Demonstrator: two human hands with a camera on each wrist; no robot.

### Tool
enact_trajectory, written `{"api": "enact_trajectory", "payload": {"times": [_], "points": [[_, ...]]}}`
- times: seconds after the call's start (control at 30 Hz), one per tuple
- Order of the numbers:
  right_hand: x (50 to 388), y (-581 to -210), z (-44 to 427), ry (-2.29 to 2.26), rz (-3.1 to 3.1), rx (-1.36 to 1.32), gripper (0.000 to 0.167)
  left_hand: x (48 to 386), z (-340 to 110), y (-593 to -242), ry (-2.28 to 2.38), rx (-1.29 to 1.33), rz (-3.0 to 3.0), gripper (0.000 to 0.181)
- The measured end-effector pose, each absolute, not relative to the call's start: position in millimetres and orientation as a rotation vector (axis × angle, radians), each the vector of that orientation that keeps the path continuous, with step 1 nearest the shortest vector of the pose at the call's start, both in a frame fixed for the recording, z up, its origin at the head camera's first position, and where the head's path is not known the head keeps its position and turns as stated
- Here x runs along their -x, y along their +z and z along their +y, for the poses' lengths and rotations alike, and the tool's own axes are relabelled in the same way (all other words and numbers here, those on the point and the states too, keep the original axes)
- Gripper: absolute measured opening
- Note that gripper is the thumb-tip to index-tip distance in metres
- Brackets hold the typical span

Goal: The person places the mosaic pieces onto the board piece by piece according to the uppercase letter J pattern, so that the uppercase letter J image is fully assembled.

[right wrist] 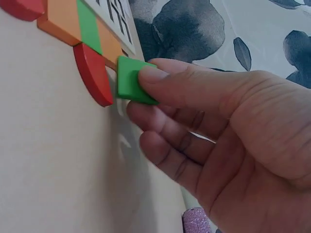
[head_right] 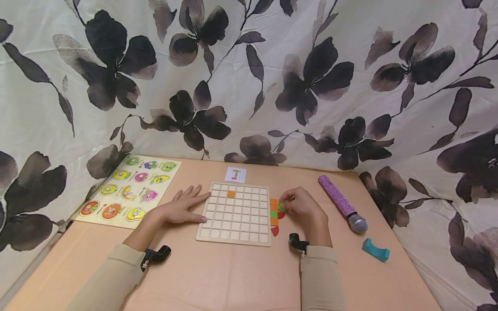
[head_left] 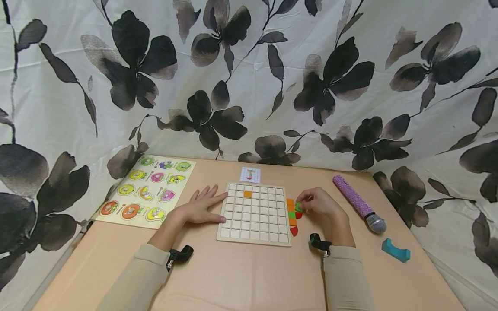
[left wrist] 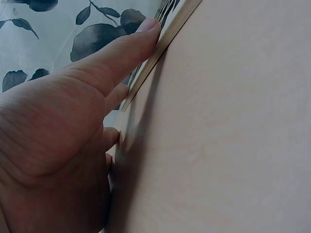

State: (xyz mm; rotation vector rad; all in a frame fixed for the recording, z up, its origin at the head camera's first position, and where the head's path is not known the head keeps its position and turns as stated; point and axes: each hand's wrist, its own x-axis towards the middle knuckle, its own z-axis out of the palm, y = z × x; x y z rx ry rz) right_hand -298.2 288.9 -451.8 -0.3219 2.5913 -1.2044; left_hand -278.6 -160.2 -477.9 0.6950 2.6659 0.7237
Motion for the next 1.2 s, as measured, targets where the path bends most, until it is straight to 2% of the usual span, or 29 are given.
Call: {"api": "enact_trajectory", "payload": {"times": [0.6, 1.03, 1.2], "points": [[298, -444, 265, -1.266, 2.771, 0.352, 0.027, 275, -158, -474, 0.710, -0.683, 2.675, 0.094], [300, -442, 239, -1.331, 2.773, 0.401, 0.022, 277, -158, -474, 0.705, -0.680, 2.677, 0.095], [302, -445, 229, -1.391, 2.805, 0.428, 0.024, 276, -158, -474, 0.707, -0.679, 2.677, 0.096]]}}
